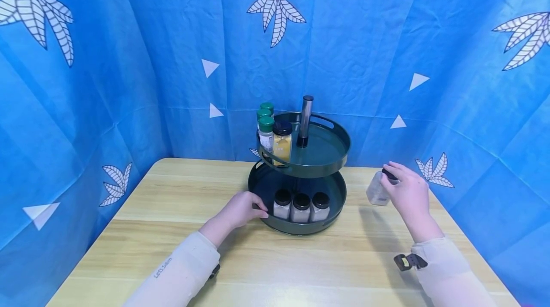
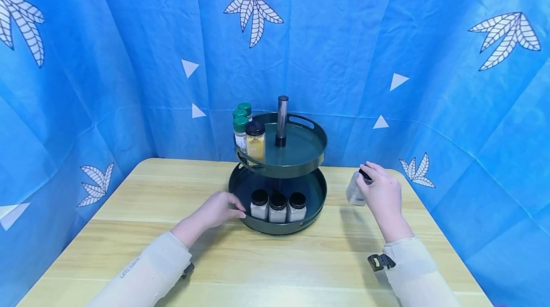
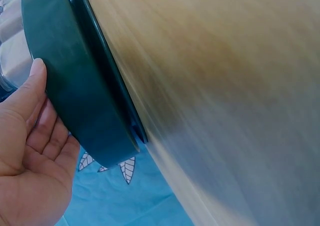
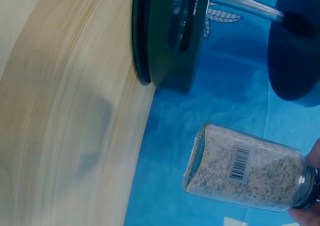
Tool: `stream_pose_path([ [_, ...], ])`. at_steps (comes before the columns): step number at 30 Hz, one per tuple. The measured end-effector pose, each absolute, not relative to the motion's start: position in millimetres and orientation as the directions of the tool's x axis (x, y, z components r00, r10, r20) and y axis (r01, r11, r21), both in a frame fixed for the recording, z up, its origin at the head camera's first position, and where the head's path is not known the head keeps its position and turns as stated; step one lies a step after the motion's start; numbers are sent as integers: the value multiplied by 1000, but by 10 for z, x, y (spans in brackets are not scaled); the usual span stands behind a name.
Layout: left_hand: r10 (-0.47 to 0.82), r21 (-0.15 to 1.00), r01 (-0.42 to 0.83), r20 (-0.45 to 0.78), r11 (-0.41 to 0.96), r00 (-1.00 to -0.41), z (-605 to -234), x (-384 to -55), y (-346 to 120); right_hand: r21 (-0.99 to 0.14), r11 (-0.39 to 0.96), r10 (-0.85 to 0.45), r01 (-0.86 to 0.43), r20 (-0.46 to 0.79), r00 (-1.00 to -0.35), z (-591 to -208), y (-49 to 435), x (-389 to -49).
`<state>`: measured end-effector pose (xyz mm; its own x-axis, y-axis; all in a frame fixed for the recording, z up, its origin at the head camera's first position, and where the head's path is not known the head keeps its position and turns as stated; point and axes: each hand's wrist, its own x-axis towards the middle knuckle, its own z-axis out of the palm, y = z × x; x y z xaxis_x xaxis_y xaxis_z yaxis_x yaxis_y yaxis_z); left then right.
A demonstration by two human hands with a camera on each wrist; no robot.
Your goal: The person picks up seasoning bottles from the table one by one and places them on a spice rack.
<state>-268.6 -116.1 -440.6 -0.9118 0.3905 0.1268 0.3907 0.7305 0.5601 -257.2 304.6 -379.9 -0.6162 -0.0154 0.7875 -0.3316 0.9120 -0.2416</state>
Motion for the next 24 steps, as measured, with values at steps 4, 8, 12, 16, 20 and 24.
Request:
stream_pose_path([
  [4, 390, 559, 390, 126, 732, -912, -4398, -2682, -1161, -222, 909, -37, -354, 801, -598, -3779, 2997, -2549],
  [8, 388, 564, 387, 125, 729, -913, -4397, -2679, -1162, -210, 902, -56, -378, 810, -583, -3766, 2952, -2529],
  [12, 398, 563, 402, 137, 722, -907, -4405, -2680, -1160, -181, 899, -83, -399, 824, -561, -3754, 2914, -2522],
  [16, 398, 565, 403, 140, 720, -907, -4415, -2688, -1161, -171, 896, -103, -411, 819, -564, -3740, 2864, -2514],
  [20, 389, 569, 395, 139, 722, -911, -4423, -2693, -1162, -170, 888, -114, -428, 819, -563, -3737, 2813, -2508],
  [24, 389, 567, 393, 136, 724, -911, -4425, -2690, -1168, -153, 875, -136, -460, 833, -536, -3743, 2764, -2511],
])
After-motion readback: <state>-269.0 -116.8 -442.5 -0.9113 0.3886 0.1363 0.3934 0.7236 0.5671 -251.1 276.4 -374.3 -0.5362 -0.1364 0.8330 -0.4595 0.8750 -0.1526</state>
